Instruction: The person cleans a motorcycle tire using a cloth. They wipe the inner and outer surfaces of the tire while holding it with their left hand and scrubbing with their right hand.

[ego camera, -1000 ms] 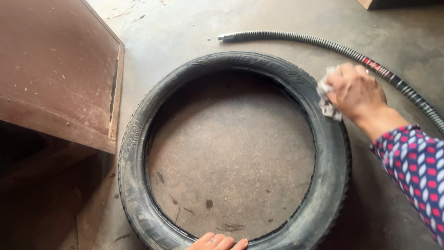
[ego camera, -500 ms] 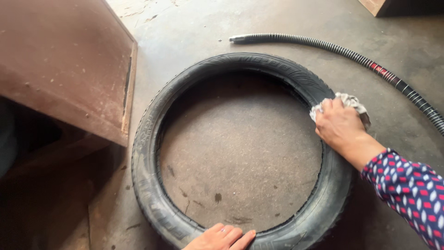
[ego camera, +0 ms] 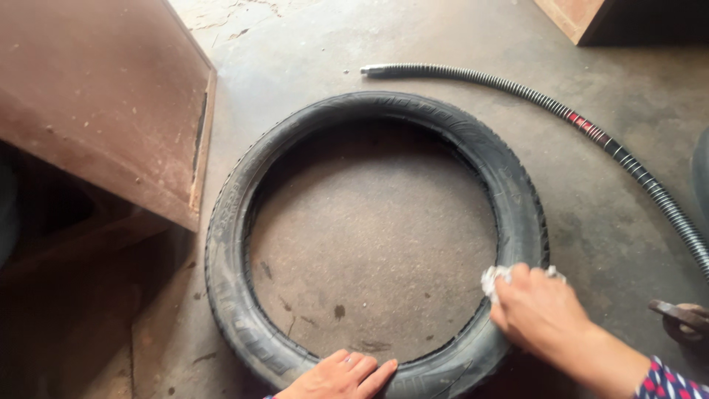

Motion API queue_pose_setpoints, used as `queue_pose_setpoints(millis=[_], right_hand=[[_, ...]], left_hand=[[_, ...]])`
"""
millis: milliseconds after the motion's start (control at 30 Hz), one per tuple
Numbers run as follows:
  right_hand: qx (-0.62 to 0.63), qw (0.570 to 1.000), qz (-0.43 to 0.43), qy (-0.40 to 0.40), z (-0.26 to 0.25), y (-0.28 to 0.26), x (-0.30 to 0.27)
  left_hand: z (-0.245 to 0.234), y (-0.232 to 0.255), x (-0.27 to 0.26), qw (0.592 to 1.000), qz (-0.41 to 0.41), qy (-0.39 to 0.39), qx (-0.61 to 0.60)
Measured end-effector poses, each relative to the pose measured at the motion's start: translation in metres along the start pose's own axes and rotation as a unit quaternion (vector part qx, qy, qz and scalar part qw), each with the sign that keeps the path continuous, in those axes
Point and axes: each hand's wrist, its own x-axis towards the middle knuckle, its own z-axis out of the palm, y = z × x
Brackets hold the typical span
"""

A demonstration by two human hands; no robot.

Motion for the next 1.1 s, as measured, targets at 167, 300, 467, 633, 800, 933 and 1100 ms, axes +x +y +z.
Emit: queue_pose_setpoints(millis=[167, 300, 467, 633, 800, 933, 1100], right_hand=[[0.070, 0.995, 0.053, -0.036, -0.025, 0.026, 0.029], [0.054, 0.974, 0.022, 0.221, -0.032, 0.089, 0.097], [0.112, 0.929, -0.115, 0.333, -0.015, 0.123, 0.170], [0.156, 0.949, -0.042, 0.270, -0.004, 0.105, 0.140], [0.086, 0.971, -0.015, 0.222, -0.007, 0.088, 0.088], [0.076, 0.975, -0.022, 0.209, -0.008, 0.076, 0.057], [0.045, 0.994, -0.014, 0.096, -0.007, 0.054, 0.017]], left_hand=[[0.057, -0.006, -0.013, 1.000, -0.019, 0.004, 0.004], [0.070, -0.001, -0.020, 0.997, -0.044, 0.065, 0.026], [0.053, -0.002, -0.019, 0.998, -0.016, 0.029, 0.060], [0.024, -0.002, -0.012, 1.000, -0.003, -0.007, 0.030], [-0.001, 0.000, 0.002, 1.000, 0.008, -0.027, 0.007], [-0.015, 0.003, 0.008, 0.999, -0.004, -0.038, -0.015], [-0.016, 0.003, 0.010, 0.999, -0.004, -0.044, -0.004]])
